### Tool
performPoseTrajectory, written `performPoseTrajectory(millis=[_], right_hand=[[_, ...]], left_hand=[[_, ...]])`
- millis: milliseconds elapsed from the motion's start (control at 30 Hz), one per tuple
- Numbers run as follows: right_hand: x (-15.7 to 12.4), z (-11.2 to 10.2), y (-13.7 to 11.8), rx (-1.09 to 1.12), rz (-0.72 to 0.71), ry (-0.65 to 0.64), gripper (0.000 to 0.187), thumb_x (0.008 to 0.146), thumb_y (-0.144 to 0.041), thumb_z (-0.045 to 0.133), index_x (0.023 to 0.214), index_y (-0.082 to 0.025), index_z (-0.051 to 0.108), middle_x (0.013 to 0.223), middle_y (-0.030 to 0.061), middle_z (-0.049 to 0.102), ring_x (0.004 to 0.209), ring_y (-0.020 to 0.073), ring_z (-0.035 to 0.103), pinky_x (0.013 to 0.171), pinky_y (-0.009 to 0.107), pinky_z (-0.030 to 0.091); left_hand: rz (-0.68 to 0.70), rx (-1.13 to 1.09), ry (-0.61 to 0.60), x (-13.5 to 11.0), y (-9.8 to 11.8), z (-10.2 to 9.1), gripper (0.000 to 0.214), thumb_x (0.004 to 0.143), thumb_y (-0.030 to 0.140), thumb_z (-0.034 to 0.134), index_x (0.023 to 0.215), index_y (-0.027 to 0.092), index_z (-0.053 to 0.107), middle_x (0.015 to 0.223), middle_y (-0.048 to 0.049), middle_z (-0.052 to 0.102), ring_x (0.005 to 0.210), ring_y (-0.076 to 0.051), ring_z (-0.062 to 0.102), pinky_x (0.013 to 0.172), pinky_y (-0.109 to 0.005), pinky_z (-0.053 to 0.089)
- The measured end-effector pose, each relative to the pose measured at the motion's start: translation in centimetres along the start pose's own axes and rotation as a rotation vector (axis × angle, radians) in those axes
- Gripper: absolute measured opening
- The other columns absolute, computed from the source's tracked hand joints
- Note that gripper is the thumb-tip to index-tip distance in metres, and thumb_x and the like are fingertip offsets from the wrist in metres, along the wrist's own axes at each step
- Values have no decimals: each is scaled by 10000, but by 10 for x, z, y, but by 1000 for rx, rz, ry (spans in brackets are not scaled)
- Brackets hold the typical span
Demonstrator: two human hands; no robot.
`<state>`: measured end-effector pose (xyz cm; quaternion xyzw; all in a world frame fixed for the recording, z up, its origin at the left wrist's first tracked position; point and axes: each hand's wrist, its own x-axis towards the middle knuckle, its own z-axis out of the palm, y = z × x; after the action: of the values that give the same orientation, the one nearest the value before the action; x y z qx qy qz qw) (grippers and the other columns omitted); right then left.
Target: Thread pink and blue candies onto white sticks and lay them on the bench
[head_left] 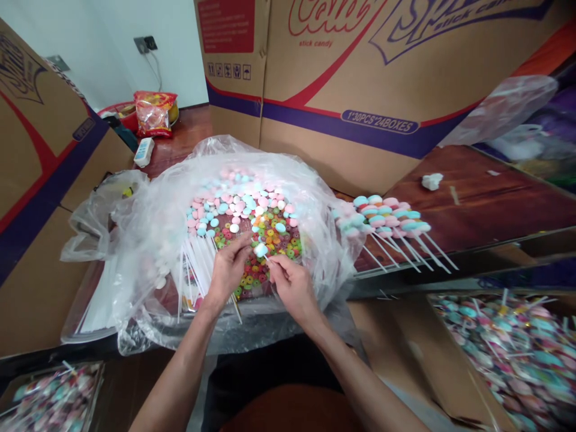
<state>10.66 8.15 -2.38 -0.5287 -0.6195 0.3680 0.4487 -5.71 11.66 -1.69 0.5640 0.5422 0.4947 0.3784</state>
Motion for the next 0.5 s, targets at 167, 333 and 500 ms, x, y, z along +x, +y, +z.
performPoseTrajectory(millis=[167,333,500], right_hand=[[-3,-3,-5,42,3,-63,239,964,-328,494,853,-183,647,574,-33,538,519,120,519,549,224,400],[-5,0,-9,-17,-32,-97,268,971,-297,476,783,-186,631,572,-29,545,525,117,526,562,223,391],[-4,3,-6,-69,-31,-73,242,961,-287,485,799,-188,635,559,-26,555,517,124,518,548,226,382]], left_hand=[[-205,-267,135,4,1,-1,334,792,334,707,1081,169,682,954,-75,770,811,-183,714,808,-329,553],[-233,-370,126,0,9,3,334,776,378,736,1033,172,680,948,-74,767,850,-194,721,794,-312,542],[-254,-428,163,-5,9,6,337,765,394,758,1009,171,690,919,-72,770,865,-194,722,771,-296,538]])
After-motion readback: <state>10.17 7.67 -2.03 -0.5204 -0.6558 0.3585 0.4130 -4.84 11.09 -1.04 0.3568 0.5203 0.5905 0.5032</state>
